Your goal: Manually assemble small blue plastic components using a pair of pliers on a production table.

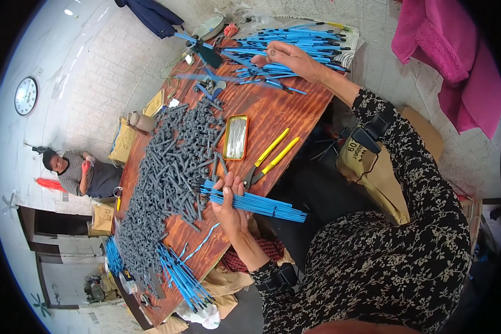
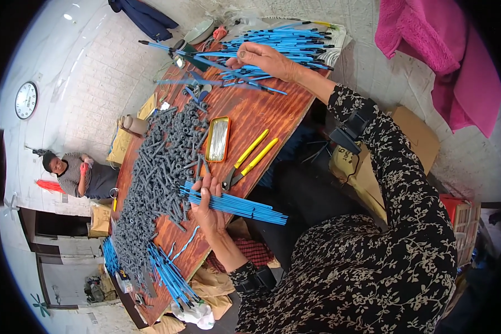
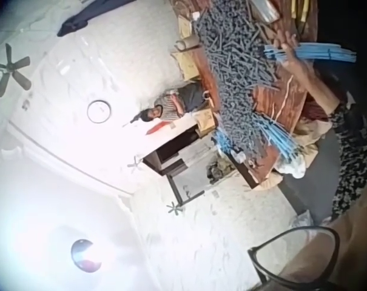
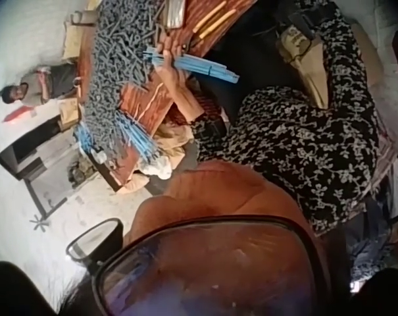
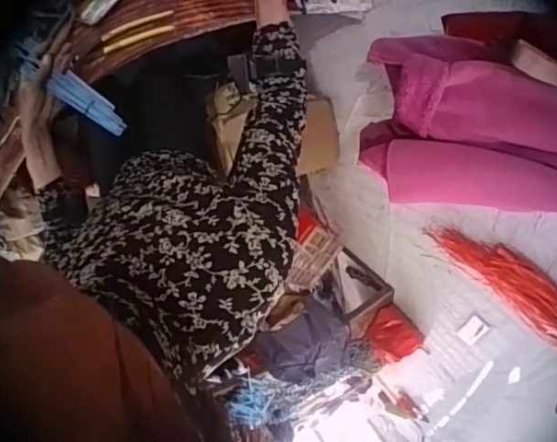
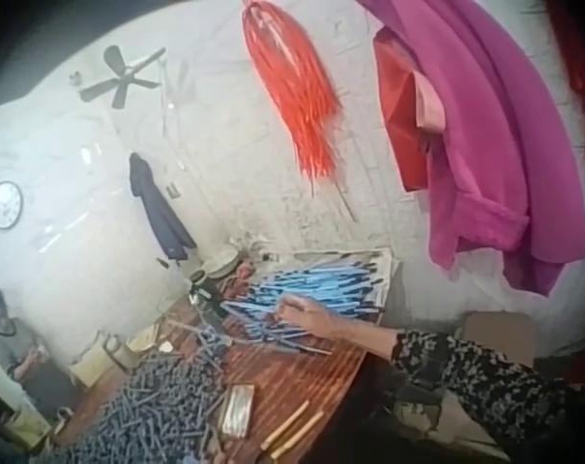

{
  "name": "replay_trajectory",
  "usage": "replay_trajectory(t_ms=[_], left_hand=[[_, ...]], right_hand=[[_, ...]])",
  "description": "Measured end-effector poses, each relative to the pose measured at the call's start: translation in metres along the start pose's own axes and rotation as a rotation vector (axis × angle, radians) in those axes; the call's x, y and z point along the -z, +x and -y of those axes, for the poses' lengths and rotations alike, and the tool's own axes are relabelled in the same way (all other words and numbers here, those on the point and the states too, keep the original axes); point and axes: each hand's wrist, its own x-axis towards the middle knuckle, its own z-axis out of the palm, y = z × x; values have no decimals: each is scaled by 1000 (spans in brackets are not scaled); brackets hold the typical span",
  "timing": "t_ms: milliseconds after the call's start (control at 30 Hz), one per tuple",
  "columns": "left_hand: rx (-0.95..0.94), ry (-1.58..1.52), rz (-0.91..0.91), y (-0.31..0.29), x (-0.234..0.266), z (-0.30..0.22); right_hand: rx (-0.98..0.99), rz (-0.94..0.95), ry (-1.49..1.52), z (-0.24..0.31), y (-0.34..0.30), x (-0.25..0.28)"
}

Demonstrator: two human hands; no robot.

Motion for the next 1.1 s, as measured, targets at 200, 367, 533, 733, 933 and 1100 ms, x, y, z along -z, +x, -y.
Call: replay_trajectory(t_ms=[200, 367, 533, 733, 933, 1100], left_hand=[[-15, -24, 6, 0, 3, 3], [-19, -51, 12, 2, 5, 3], [-24, -44, 11, 3, 6, 5], [-18, -29, 9, 2, 5, 1], [-5, -18, 21, 2, -2, 4], [0, -29, -7, 3, 10, 1]], right_hand=[[-188, 132, -32, -33, -2, -18], [-319, 252, -685, -61, -12, -23], [92, -15, -857, -67, -49, -26], [-4, 257, -1175, -44, -82, -28], [-113, 134, -1144, -63, -80, -17], [-411, 117, -341, -25, -90, -35]])
